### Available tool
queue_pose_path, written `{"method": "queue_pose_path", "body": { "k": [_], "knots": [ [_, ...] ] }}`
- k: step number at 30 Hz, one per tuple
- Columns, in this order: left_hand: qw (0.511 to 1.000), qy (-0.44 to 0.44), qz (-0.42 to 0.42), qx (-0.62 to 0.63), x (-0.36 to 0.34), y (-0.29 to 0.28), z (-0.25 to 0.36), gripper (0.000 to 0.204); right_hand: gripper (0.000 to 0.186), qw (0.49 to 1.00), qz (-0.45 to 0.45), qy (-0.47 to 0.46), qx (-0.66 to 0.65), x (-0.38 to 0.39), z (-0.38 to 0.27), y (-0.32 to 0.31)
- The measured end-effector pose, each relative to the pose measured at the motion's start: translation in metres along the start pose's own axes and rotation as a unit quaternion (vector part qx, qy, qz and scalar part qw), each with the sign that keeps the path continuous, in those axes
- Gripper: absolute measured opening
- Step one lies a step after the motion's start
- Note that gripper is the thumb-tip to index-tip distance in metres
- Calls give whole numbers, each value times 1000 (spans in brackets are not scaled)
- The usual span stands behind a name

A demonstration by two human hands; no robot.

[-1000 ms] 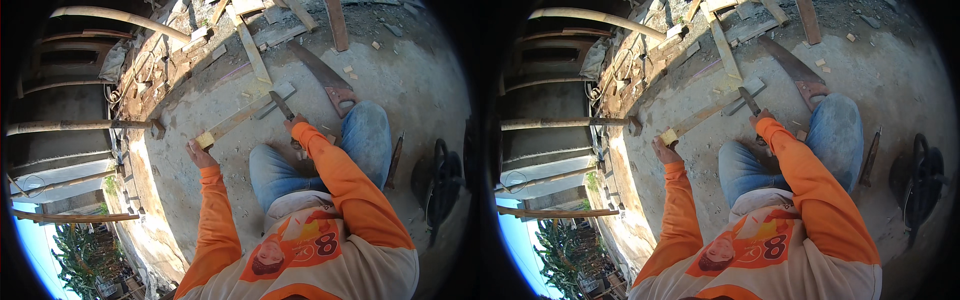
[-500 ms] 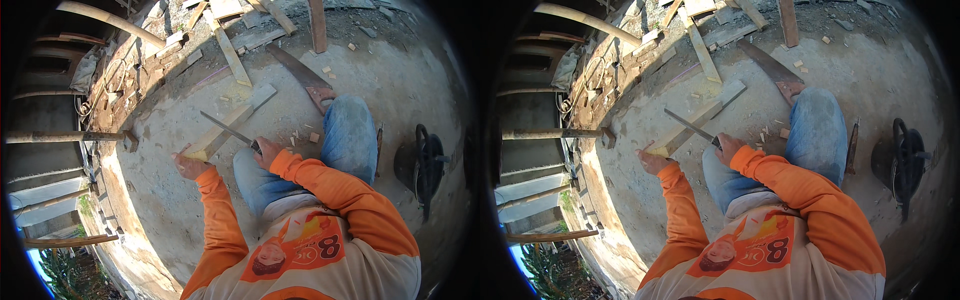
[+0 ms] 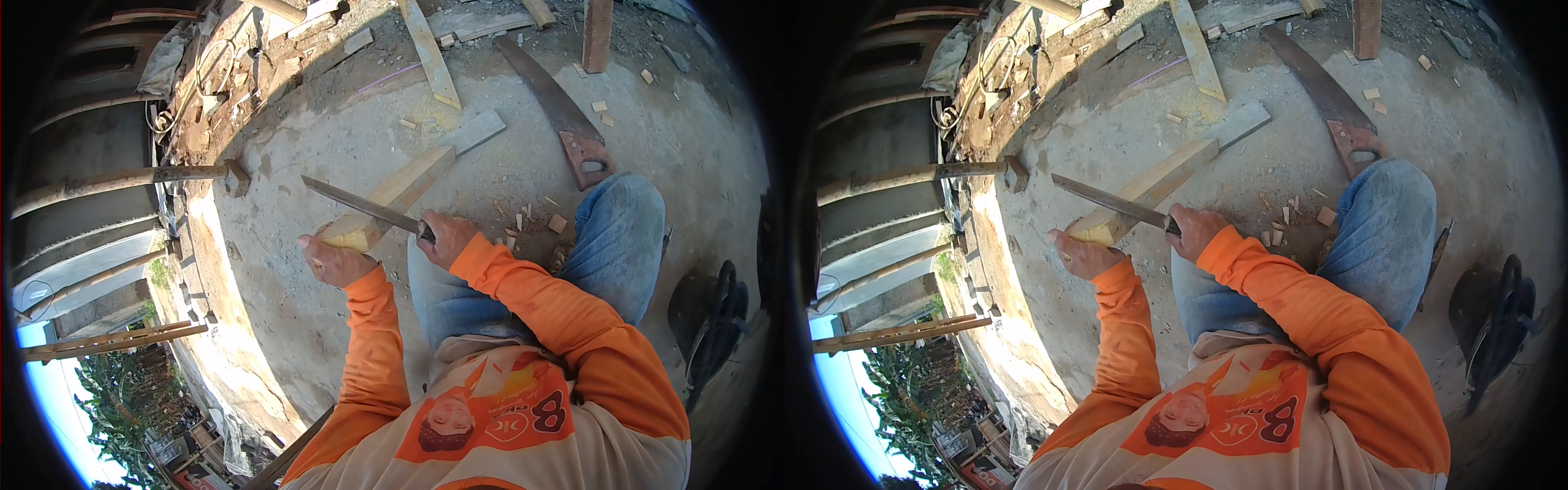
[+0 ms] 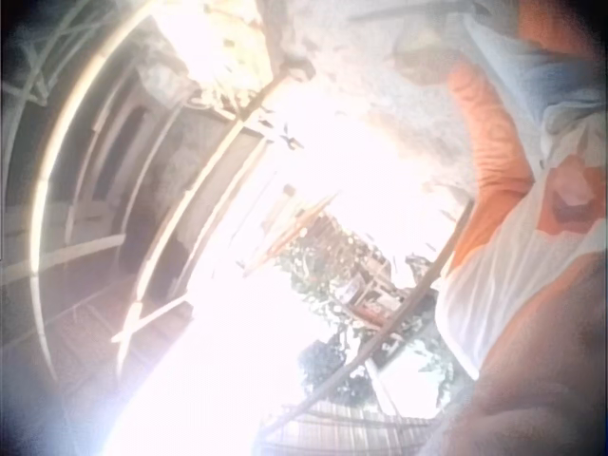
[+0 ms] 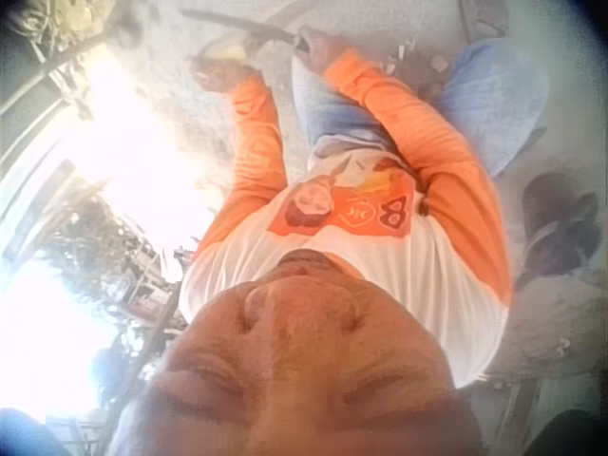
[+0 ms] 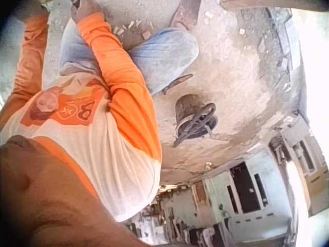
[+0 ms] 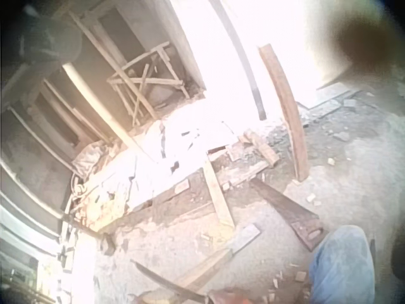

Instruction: Sawing a piece of wood to length and then using a large knife to whittle and shape one end.

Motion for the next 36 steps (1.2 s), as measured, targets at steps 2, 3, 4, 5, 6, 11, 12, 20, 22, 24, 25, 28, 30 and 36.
{"method": "queue_pose_path", "body": {
  "k": [2, 3, 4, 5, 6, 11, 12, 20, 22, 24, 25, 28, 30, 36],
  "knots": [
    [989, 123, 3, -80, -6, -6, 13, 28, 32, 999, -30, 20, -5, -3, -6, -5],
    [988, 125, 2, -88, -7, -7, 15, 28, 31, 999, -11, -41, -14, 4, -15, -9],
    [982, 128, -4, -138, -8, -8, 19, 27, 31, 995, 11, -100, -23, 10, -24, -16],
    [974, 130, -10, -187, -9, -10, 23, 26, 31, 995, 10, -100, -26, 4, -17, -14],
    [973, 132, -11, -189, -7, -10, 24, 26, 32, 1000, -1, -21, -18, -6, -1, -7],
    [978, 79, -21, -194, 1, -7, 21, 27, 31, 996, -64, 65, 12, -9, 4, -23],
    [977, 80, -23, -195, 1, -6, 24, 27, 30, 998, -59, 30, 1, -4, -8, -26],
    [990, -7, -6, -139, 3, -9, 30, 45, 30, 997, -72, -11, -34, 10, -18, -29],
    [975, -205, 37, 74, 0, -10, 20, 44, 29, 998, -6, -26, -49, -3, -4, -25],
    [875, -384, 77, 284, 5, -5, 17, 73, 29, 999, -22, 26, -35, -10, 0, -25],
    [931, -310, 25, 192, 2, -7, 21, 64, 29, 998, -37, 41, -8, -8, -4, -25],
    [940, -302, 50, 153, -11, -4, 48, 51, 28, 998, -52, 4, -40, 7, -18, -32],
    [896, -374, 123, 207, -5, -3, 45, 56, 29, 997, -47, 46, -28, -2, 3, -28],
    [976, -202, 31, 73, -1, -8, 38, 41, 28, 997, -55, 59, -9, -3, 1, -31]
  ]
}}
Point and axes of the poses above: each hand's wrist, its own x-axis away from the middle knuckle, its own y-axis out of the palm, z = x × y, the point moved 2 cm from there along -x, towards the middle knuckle, and after that the axes turned 10 degrees about y, right-handed, at the moved point
